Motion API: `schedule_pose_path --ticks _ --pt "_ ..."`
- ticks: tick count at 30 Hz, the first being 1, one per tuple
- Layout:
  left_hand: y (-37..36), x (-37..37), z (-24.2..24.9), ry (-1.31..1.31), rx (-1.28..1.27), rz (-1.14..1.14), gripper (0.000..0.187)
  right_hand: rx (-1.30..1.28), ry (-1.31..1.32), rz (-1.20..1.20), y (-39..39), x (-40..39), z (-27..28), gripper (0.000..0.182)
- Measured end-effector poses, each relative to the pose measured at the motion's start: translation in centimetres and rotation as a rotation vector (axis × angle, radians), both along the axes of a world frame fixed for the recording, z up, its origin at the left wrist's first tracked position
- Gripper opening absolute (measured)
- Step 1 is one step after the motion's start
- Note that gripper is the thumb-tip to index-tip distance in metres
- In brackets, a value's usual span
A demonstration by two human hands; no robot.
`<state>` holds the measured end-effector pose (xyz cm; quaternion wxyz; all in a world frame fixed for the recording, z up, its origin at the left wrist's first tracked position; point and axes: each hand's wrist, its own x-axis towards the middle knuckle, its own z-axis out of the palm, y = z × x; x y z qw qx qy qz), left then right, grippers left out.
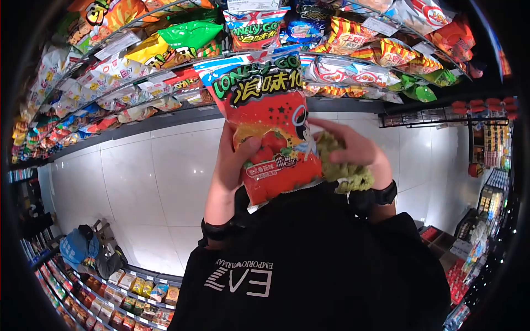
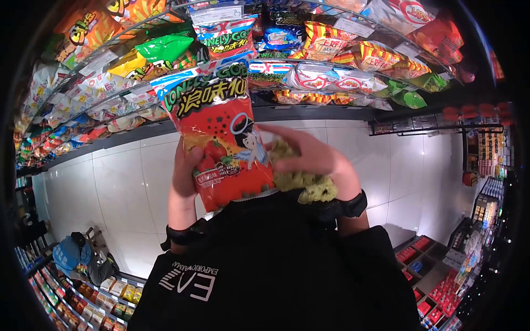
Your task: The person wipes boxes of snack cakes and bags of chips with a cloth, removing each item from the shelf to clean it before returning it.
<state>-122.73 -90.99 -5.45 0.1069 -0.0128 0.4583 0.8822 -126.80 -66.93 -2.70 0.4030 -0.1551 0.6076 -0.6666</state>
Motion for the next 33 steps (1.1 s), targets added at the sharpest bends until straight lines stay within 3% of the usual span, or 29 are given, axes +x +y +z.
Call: schedule_pose_path --ticks 2,4,6,8,10,11,12,13,14,16,18,20,23,24,26,28,30,33 --pt "0.4 -0.4 0.5 0.001 -0.048 0.024 0.054 0.208 0.189 0.074 -0.7 0.8 0.1 0.069" --pt "1.2 0.2 1.4 -0.027 -0.088 0.041 0.051 0.246 0.173 0.075 -1.2 1.3 0.8 0.066" --pt "1.7 -0.6 2.5 -0.132 0.151 0.057 0.043 0.276 0.191 0.065 -1.0 0.7 1.1 0.062" --pt "2.4 -1.0 2.5 -0.121 0.148 0.072 0.043 0.184 0.121 -0.036 -0.4 1.1 1.1 0.058" --pt "2.6 -1.3 1.5 -0.075 -0.090 -0.001 0.046 0.177 0.101 -0.111 0.0 1.6 0.9 0.059" --pt "2.8 -1.4 2.0 -0.075 -0.091 -0.007 0.046 0.170 0.096 -0.178 0.2 1.7 1.0 0.059" --pt "3.0 -1.6 2.9 -0.165 -0.276 -0.047 0.045 0.170 0.102 -0.183 0.1 1.9 1.5 0.059" --pt "3.2 -1.8 3.4 -0.258 -0.461 -0.085 0.045 0.276 0.219 -0.288 -0.2 2.5 2.4 0.058" --pt "3.2 -1.8 2.4 -0.255 -0.460 -0.086 0.045 0.383 0.334 -0.391 -0.3 2.9 3.0 0.058" --pt "3.2 -1.8 -0.2 -0.070 -0.267 -0.110 0.044 0.342 0.368 -0.373 0.0 3.3 3.7 0.057" --pt "3.8 -1.6 1.0 0.090 -0.168 -0.065 0.051 0.297 0.408 -0.362 0.8 3.3 3.6 0.056" --pt "3.7 -0.7 2.3 -0.360 0.019 0.001 0.056 -0.021 0.176 -0.272 2.1 2.4 2.7 0.054" --pt "3.3 0.7 0.1 -0.352 0.404 -0.224 0.058 0.023 0.233 -0.375 2.1 2.6 0.8 0.067" --pt "3.3 1.2 -0.8 -0.334 0.450 -0.287 0.058 0.030 0.190 -0.460 2.1 3.0 0.5 0.072" --pt "3.5 1.8 -2.0 -0.321 0.475 -0.378 0.059 0.114 0.103 -0.406 2.1 4.1 -0.4 0.081" --pt "3.6 1.9 -2.2 -0.282 0.408 -0.423 0.060 -0.167 0.224 -0.439 1.9 4.7 -1.5 0.081" --pt "4.0 1.5 -1.7 -0.202 0.264 -0.432 0.061 -0.164 0.142 -0.447 2.2 5.1 -0.9 0.079" --pt "4.6 0.5 -0.8 0.069 -0.173 -0.370 0.063 -0.348 -0.145 -0.442 2.0 5.6 -1.2 0.074"
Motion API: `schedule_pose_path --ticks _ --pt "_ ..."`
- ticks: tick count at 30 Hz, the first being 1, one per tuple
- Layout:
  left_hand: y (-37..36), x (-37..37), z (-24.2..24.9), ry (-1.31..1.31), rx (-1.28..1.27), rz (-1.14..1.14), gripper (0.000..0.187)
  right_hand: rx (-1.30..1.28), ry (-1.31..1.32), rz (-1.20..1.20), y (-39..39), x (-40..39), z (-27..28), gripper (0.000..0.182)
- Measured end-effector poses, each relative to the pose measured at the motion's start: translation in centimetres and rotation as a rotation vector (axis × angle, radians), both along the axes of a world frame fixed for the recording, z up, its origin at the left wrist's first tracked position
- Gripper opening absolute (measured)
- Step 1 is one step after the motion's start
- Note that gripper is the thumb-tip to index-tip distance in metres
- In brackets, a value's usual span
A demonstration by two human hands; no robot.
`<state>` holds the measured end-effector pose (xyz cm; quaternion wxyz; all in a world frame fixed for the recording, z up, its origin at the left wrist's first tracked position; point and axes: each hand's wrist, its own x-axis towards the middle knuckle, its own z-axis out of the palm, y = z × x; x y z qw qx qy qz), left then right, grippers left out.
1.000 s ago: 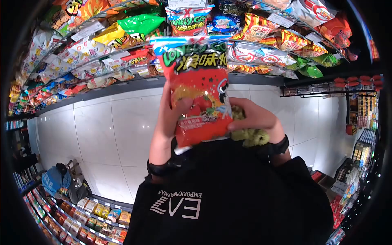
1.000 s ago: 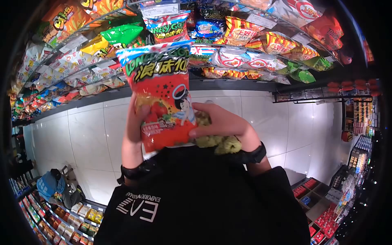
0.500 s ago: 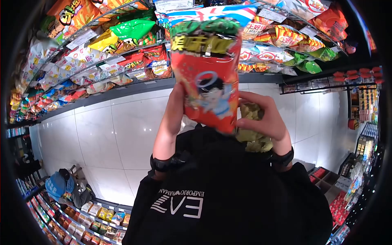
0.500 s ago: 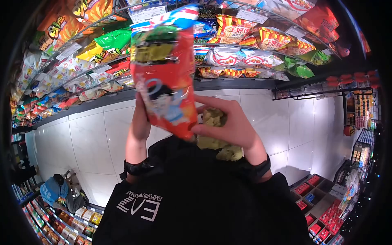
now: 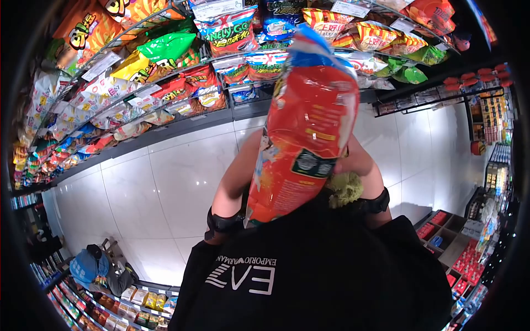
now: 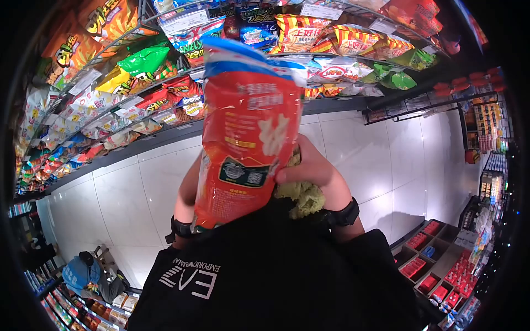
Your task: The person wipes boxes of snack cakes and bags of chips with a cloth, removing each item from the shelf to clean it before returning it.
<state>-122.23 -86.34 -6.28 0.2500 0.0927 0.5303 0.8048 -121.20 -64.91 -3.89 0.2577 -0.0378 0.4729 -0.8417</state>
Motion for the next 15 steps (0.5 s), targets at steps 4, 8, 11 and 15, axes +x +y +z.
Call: schedule_pose_path --ticks 4,8,11,15 --pt "-1.3 -1.1 0.5 0.097 -0.130 0.072 0.060 0.176 -0.073 -0.050 -0.3 0.1 0.6 0.068" --pt "-0.5 -0.5 1.3 -0.028 -0.066 0.123 0.056 0.441 -0.049 -0.095 -0.9 -0.1 1.7 0.064" --pt "0.4 -0.2 1.0 0.173 -0.227 0.205 0.059 0.487 -0.032 -0.122 -1.2 0.0 1.4 0.062" --pt "0.6 -0.3 1.8 -0.170 0.069 0.228 0.053 0.529 0.044 -0.131 -0.8 0.2 1.2 0.059"
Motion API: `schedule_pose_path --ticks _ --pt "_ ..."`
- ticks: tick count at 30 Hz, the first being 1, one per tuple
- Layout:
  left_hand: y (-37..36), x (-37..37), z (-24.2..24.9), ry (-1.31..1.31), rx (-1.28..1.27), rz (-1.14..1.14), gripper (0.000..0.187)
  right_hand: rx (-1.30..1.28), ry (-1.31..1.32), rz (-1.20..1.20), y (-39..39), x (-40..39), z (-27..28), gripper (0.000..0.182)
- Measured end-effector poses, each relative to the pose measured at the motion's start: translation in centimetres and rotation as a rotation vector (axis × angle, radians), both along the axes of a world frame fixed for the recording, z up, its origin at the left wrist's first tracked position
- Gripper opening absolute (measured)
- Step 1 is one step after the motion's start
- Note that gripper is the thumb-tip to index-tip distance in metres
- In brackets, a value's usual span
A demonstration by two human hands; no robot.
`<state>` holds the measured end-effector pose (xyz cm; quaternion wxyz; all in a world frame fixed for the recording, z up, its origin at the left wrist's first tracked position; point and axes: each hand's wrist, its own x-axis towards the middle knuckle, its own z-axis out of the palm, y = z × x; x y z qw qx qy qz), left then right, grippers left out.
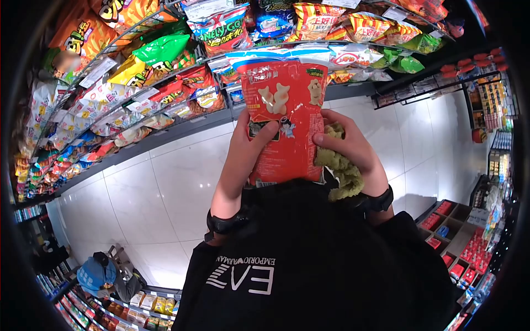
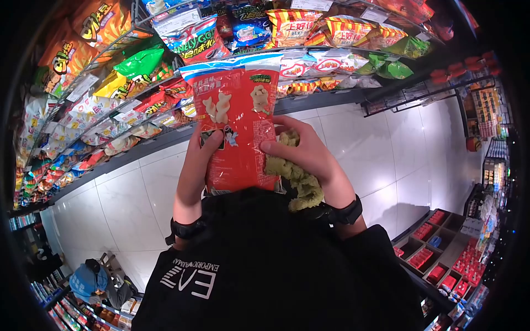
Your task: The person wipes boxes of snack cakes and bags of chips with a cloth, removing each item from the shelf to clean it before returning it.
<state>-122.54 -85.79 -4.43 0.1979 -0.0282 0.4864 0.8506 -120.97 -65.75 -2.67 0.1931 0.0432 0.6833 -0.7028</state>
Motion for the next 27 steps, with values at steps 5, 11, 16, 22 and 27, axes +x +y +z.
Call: schedule_pose_path --ticks 5,11,16,22,27 --pt "-0.2 -0.1 -0.2 0.043 -0.079 0.011 0.046 0.005 0.034 -0.011 0.1 0.0 -0.4 0.055" --pt "-1.3 0.3 -3.4 -0.195 0.688 -0.165 0.049 -0.421 -0.115 0.142 1.7 -0.3 0.5 0.048" --pt "-1.3 0.7 -4.3 -0.244 0.794 -0.247 0.053 -0.106 0.039 0.067 0.8 -0.5 -1.8 0.048" --pt "-1.5 1.2 -2.5 -0.134 0.646 -0.191 0.054 -0.144 0.048 0.142 0.9 -0.4 -2.4 0.052" --pt "-1.6 1.4 -2.5 -0.164 0.478 -0.183 0.051 -0.047 0.001 0.185 0.9 0.0 -2.3 0.054"
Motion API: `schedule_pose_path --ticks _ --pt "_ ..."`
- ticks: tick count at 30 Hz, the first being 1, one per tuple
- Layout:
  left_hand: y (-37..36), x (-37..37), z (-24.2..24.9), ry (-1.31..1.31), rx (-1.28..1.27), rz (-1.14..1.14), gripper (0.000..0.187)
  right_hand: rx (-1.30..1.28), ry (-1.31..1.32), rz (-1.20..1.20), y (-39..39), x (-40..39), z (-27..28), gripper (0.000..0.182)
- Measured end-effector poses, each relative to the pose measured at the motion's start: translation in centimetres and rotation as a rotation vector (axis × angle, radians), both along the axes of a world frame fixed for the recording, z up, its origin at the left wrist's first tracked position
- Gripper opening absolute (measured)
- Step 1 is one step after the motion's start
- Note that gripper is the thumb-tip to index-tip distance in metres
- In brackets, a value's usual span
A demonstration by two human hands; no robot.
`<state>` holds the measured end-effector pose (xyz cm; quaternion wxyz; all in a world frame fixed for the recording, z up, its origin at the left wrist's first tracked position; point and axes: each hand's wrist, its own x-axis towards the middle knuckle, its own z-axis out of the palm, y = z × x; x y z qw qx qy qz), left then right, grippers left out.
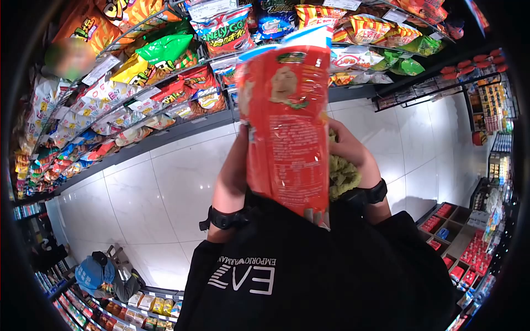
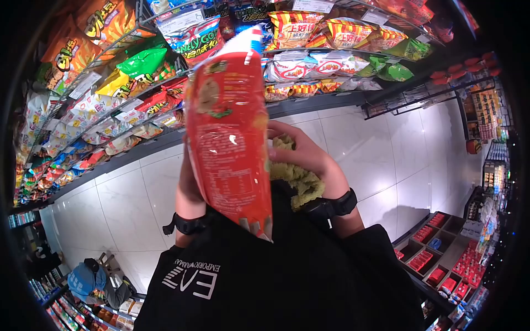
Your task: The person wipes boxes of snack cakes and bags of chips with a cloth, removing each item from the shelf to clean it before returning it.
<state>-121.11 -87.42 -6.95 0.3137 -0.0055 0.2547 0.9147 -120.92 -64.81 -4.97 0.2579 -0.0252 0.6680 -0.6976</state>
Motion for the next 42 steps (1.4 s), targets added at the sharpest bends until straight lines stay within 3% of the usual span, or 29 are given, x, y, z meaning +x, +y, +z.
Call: schedule_pose_path --ticks 1,3,5,7,9,12,14,18,21,23,26,33,36,39,42 --pt "1.0 -0.1 0.9 0.103 -0.218 0.031 0.051 0.000 0.001 -0.001 -0.2 0.1 -0.1 0.054" --pt "2.5 -0.7 0.3 0.097 -0.168 0.088 0.048 -0.234 -0.168 -0.031 -0.7 0.3 -0.7 0.061" --pt "3.4 -1.4 -0.4 0.599 -0.800 0.296 0.049 -0.260 -0.168 0.011 -0.2 0.7 -1.8 0.071" --pt "3.2 -1.7 0.0 0.632 -0.818 0.383 0.052 -0.359 -0.022 0.004 -0.2 0.8 -2.2 0.079" --pt "2.8 -1.7 0.5 0.753 -0.971 0.441 0.049 -0.451 -0.138 -0.065 0.0 1.4 -2.3 0.084" --pt "2.2 -2.0 1.2 0.621 -0.847 0.406 0.044 -0.583 -0.250 -0.206 0.4 1.4 -2.5 0.082" --pt "1.7 -1.8 2.1 0.418 -0.617 0.321 0.046 -0.435 -0.134 -0.178 0.3 1.0 -1.2 0.075" --pt "2.1 -1.4 1.8 0.524 -0.706 0.226 0.063 -0.276 -0.118 -0.256 -0.1 0.5 -0.3 0.070" --pt "2.9 -1.6 1.3 0.408 -0.884 0.112 0.064 -0.052 -0.108 -0.289 0.2 0.4 -0.2 0.069" --pt "2.8 -2.3 -0.1 0.359 -0.812 0.131 0.059 0.115 0.002 -0.347 0.8 0.6 -0.6 0.068" --pt "2.7 -2.7 -0.8 0.328 -0.663 0.116 0.039 0.187 0.109 -0.315 1.2 0.6 0.7 0.066" --pt "3.5 -3.3 -0.4 0.227 -0.546 0.167 0.043 0.229 0.114 -0.320 1.6 0.3 0.8 0.067" --pt "3.2 -3.8 -1.0 0.176 -0.608 0.021 0.040 0.213 0.149 -0.289 1.9 -0.2 0.3 0.068" --pt "4.2 -4.4 -1.3 0.255 -0.643 0.124 0.038 0.211 0.141 -0.263 2.8 -1.1 -1.2 0.068" --pt "5.0 -5.4 -1.3 0.387 -0.698 0.121 0.048 0.342 0.260 -0.167 3.6 -2.2 -2.6 0.065"
